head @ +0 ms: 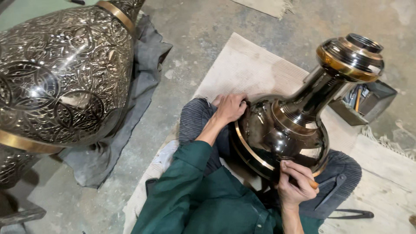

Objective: The person sits cross-legged on the floor and uses a small chisel and a hammer to engrave a design onto the surface of a large, polished metal vessel. They repeatedly tap the chisel to create fine lines and patterns on the curved body of the object.

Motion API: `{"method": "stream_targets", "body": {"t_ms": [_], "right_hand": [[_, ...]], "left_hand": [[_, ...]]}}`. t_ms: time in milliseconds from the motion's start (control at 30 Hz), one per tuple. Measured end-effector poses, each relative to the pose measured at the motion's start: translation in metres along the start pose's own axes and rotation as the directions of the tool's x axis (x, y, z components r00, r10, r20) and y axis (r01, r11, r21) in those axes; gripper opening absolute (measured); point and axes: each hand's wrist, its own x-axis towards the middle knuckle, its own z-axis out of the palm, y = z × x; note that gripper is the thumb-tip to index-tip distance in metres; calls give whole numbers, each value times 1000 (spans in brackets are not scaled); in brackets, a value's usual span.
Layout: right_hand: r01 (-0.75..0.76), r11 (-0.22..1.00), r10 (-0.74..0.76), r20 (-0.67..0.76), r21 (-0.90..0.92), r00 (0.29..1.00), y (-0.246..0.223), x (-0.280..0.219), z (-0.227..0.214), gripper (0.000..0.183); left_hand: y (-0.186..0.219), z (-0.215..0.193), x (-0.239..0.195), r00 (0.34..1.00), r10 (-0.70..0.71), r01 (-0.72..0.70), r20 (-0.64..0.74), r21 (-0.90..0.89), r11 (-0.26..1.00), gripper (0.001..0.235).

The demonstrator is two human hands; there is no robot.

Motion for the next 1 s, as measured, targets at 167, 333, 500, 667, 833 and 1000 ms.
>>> {"method": "stream_targets", "body": {"t_ms": [167, 333, 500, 667, 833, 1000], "right_hand": [[39, 999, -40, 18, 6, 999, 5, 4, 4, 16], [81, 996, -81, -2, -30, 997, 10, 3, 1, 17], [93, 996, -93, 28, 9, 995, 3, 9, -3, 17], [78, 997, -78, 25, 15, 997, -5, 14, -1, 17], [75, 996, -76, 25, 50, 997, -4, 15, 0, 17], [-170, 977, 174, -16, 131, 985, 7, 10, -17, 15]], "left_hand": [[1, -3, 1, 1000, -5, 5, 8, 11, 1000, 26], [5, 1, 1, 997, 72, -69, -30, 86, 994, 29], [15, -10, 2, 999, 10, -11, 44, 14, 1000, 25], [26, -16, 1, 999, 35, -35, 15, 8, 999, 25], [33, -21, 0, 1000, 21, -21, 2, 44, 999, 24], [40, -23, 0, 1000, -11, 11, 11, 81, 997, 24]]}}
